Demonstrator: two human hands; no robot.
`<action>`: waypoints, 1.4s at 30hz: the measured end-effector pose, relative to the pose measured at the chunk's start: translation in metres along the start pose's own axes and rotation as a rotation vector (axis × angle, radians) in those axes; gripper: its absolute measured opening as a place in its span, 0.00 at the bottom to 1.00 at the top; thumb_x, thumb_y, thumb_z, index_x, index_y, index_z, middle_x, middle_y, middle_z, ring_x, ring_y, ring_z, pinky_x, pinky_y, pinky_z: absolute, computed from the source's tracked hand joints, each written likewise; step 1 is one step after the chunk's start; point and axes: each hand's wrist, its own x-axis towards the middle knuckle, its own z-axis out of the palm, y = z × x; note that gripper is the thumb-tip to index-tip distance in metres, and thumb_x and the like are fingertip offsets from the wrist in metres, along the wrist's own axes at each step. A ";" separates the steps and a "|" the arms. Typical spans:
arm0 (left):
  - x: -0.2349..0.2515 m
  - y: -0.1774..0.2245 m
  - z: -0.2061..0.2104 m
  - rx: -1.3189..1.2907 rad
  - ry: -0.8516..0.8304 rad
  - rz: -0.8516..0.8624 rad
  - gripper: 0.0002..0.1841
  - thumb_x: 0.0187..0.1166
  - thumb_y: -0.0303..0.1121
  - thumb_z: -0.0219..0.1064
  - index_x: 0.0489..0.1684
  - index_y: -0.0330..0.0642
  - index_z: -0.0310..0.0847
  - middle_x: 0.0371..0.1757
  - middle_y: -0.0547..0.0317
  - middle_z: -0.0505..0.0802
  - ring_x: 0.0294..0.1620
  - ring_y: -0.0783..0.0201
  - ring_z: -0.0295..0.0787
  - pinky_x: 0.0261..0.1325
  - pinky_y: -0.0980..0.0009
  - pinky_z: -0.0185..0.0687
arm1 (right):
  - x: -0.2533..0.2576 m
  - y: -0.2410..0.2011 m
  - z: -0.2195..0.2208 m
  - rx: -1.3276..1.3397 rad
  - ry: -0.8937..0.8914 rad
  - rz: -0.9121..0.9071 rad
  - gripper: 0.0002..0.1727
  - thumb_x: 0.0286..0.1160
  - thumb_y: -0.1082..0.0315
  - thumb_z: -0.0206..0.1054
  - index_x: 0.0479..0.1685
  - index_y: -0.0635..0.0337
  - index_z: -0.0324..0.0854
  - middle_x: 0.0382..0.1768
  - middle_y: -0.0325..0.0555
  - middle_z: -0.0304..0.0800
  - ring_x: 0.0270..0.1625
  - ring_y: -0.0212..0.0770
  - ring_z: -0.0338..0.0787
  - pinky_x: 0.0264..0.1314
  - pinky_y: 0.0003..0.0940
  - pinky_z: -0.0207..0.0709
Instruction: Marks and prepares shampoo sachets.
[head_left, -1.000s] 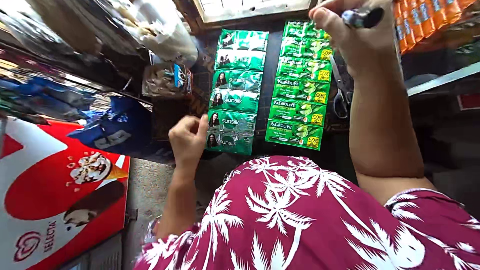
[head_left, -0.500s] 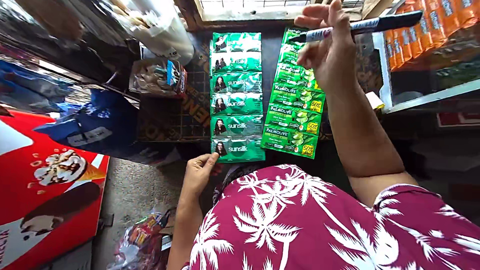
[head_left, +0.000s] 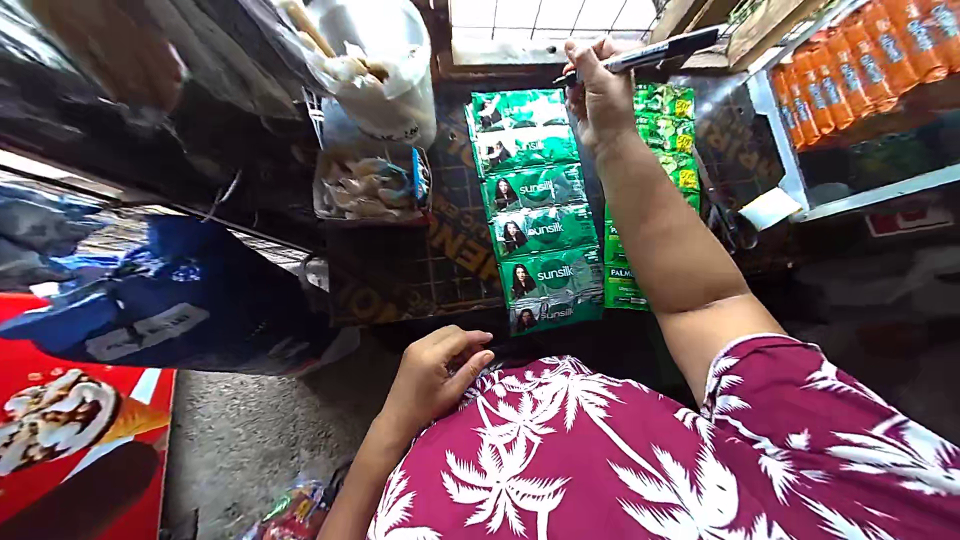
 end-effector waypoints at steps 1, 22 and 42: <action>0.005 -0.003 -0.003 0.021 0.031 0.061 0.14 0.84 0.39 0.65 0.51 0.38 0.92 0.40 0.58 0.95 0.43 0.72 0.90 0.52 0.77 0.87 | 0.002 0.004 0.004 -0.002 0.032 0.005 0.10 0.86 0.69 0.61 0.32 0.55 0.75 0.23 0.35 0.82 0.15 0.25 0.73 0.18 0.19 0.69; 0.067 -0.028 0.033 0.402 0.090 0.311 0.17 0.85 0.42 0.63 0.58 0.43 0.91 0.64 0.50 0.91 0.76 0.50 0.82 0.83 0.55 0.71 | 0.030 0.052 0.018 -0.419 -0.042 -0.226 0.11 0.72 0.65 0.74 0.28 0.55 0.76 0.24 0.31 0.81 0.25 0.26 0.81 0.32 0.25 0.79; 0.070 -0.025 0.025 0.241 0.093 0.250 0.15 0.82 0.39 0.66 0.55 0.41 0.92 0.61 0.49 0.92 0.73 0.51 0.83 0.80 0.57 0.74 | 0.025 0.034 0.017 -0.318 -0.032 -0.207 0.11 0.89 0.65 0.59 0.54 0.65 0.78 0.46 0.45 0.92 0.29 0.34 0.92 0.22 0.27 0.84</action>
